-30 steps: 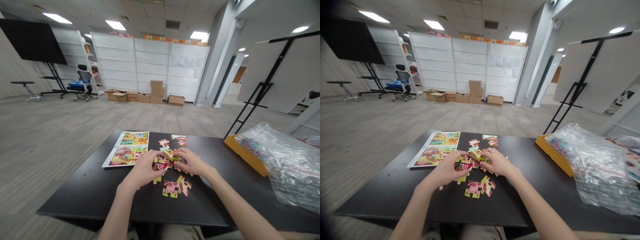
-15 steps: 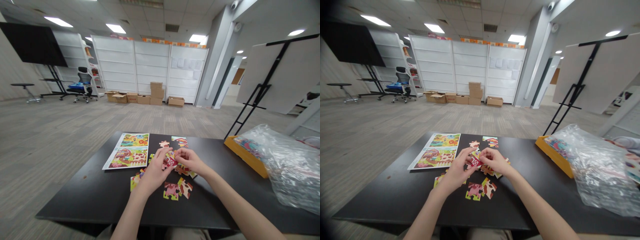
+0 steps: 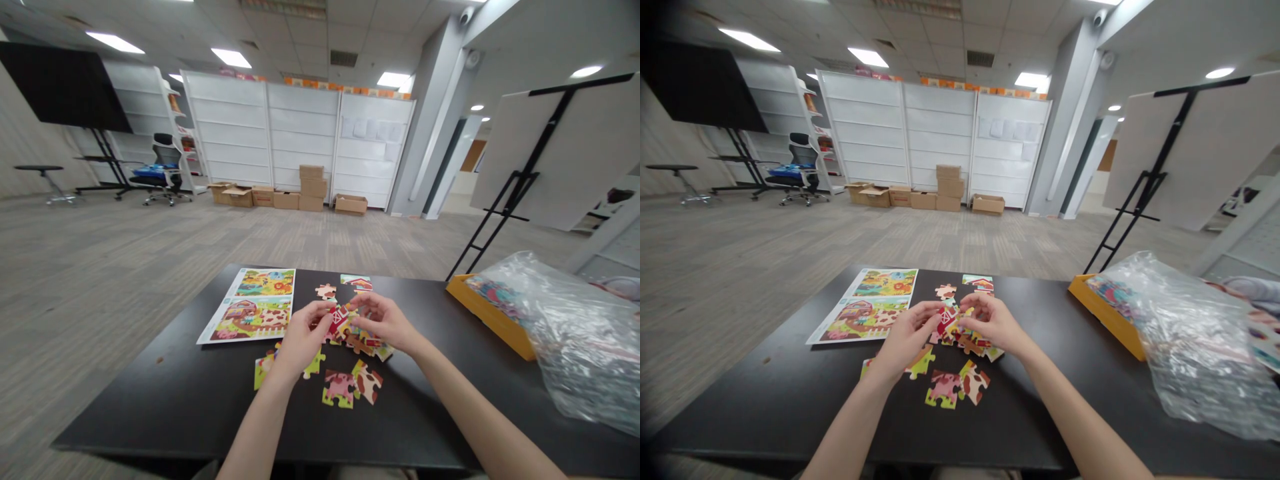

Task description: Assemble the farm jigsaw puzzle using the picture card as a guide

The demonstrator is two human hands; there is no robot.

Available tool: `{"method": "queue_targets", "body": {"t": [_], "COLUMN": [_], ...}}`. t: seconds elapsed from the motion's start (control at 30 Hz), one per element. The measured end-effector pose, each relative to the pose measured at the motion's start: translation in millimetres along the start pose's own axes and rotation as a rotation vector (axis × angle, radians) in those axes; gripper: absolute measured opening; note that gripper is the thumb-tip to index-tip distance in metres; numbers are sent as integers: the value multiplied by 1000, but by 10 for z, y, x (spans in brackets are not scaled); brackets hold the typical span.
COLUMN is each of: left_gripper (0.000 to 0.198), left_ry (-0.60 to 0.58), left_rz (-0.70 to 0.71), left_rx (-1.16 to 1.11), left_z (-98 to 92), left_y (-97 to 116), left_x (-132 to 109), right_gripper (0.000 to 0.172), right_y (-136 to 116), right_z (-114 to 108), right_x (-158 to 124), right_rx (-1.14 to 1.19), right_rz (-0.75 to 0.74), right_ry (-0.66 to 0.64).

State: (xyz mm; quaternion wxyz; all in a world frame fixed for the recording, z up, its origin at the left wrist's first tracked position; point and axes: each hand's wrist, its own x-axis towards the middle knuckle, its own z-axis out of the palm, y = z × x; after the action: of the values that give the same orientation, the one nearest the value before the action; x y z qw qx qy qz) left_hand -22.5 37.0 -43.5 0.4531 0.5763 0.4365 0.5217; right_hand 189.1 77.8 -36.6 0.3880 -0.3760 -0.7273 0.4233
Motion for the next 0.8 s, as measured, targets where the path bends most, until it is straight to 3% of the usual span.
{"method": "queue_targets", "body": {"t": [0.23, 0.43, 0.63, 0.8], "left_gripper": [37, 32, 28, 27], "left_ry": [20, 65, 124, 142], "left_rz": [-38, -57, -34, -33], "left_rx": [46, 53, 106, 142], "left_z": [31, 6, 18, 22], "left_y": [-30, -37, -78, -83], "left_x": [-8, -1, 2, 1], "right_gripper": [49, 50, 49, 44], "right_y": [-66, -36, -4, -10], "right_z": [-25, 11, 53, 67], "right_x": [-86, -91, -87, -93], "right_rx": [-248, -338, -438, -462], "right_rz": [-157, -160, -356, -415], "right_ry": [-169, -139, -139, -107]}}
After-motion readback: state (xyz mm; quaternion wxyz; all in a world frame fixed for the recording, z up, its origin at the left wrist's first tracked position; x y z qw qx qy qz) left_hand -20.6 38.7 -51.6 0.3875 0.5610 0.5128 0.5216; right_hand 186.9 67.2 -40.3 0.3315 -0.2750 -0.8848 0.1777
